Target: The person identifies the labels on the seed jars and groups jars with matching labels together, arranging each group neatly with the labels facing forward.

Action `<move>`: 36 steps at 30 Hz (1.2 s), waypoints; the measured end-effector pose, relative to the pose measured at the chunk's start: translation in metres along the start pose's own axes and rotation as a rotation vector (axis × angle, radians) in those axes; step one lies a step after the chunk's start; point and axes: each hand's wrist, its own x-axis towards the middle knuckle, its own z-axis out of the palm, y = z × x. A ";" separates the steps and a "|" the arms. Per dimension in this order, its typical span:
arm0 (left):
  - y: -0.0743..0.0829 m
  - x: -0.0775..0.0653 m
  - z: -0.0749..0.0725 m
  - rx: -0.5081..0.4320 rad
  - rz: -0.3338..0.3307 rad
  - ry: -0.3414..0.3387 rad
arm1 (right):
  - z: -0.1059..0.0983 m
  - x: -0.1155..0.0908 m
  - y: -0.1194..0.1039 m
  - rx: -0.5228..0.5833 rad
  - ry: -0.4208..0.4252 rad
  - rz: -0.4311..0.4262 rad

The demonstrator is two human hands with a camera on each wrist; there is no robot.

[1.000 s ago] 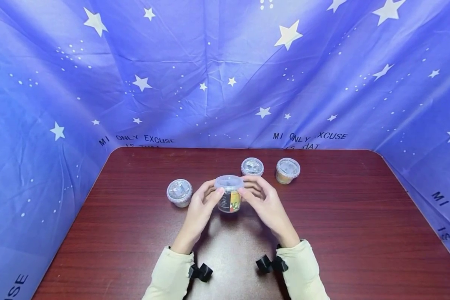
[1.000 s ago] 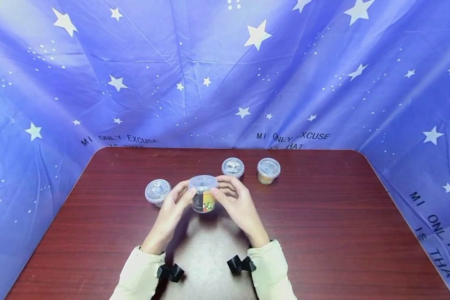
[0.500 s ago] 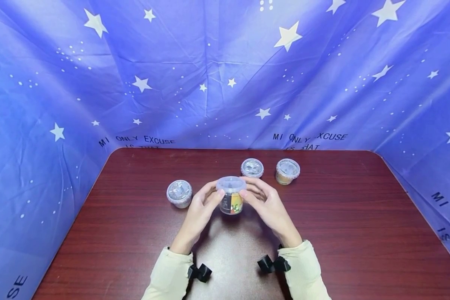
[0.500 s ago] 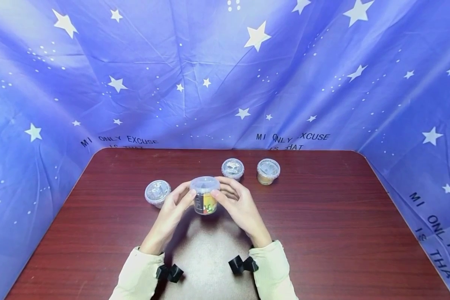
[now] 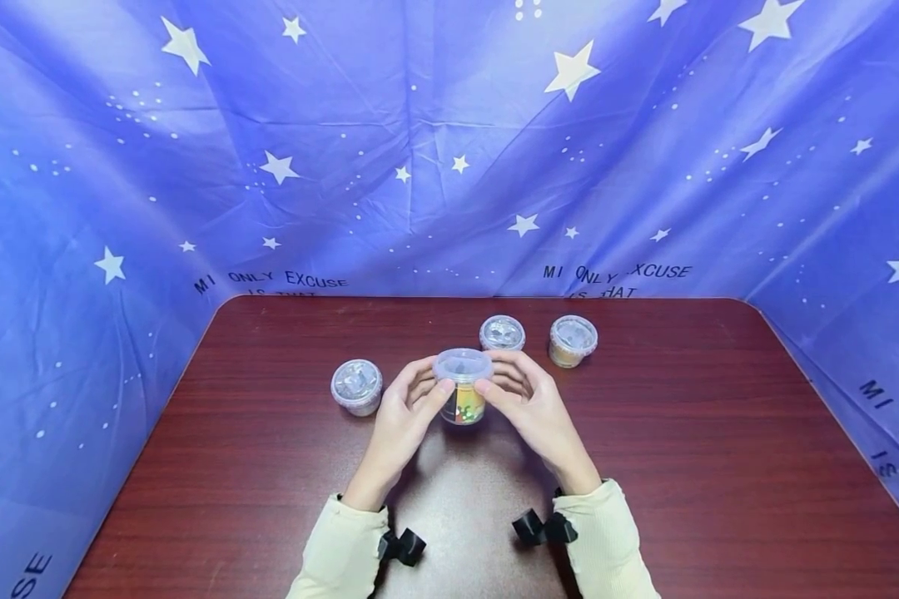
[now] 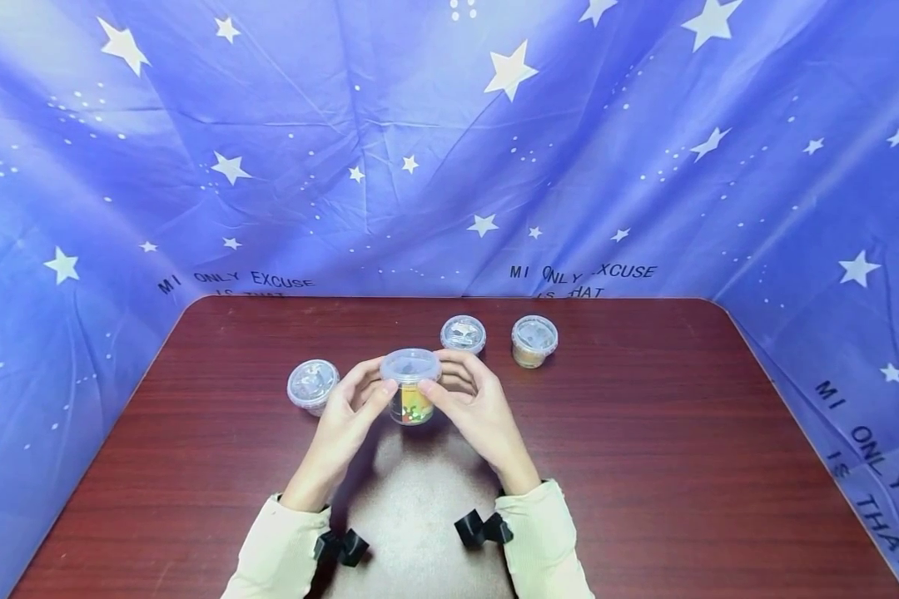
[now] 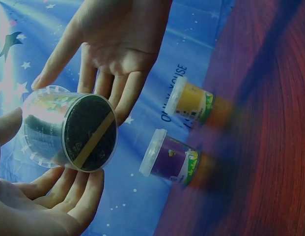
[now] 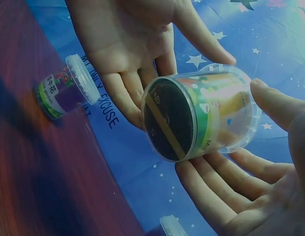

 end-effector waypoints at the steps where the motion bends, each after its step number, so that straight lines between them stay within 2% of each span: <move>1: 0.000 0.000 0.000 -0.003 -0.007 -0.002 | 0.000 0.000 0.000 0.006 -0.005 -0.002; 10: 0.002 0.002 -0.002 -0.016 -0.055 -0.063 | -0.005 0.000 0.001 0.050 -0.073 0.016; 15: 0.003 0.003 0.000 -0.009 -0.078 -0.063 | -0.005 0.000 0.000 0.045 -0.079 0.028; 20: 0.001 0.002 0.004 0.021 -0.056 -0.015 | -0.004 0.000 0.001 0.015 -0.022 0.032; 24: 0.001 0.001 0.007 0.018 -0.032 -0.008 | -0.001 0.000 0.000 -0.022 0.010 0.021; 29: 0.002 -0.001 0.008 0.015 -0.025 -0.013 | 0.000 -0.001 0.000 -0.053 0.006 0.007; 36: 0.005 -0.001 0.006 0.042 0.003 -0.021 | -0.004 -0.001 -0.003 0.022 -0.025 0.032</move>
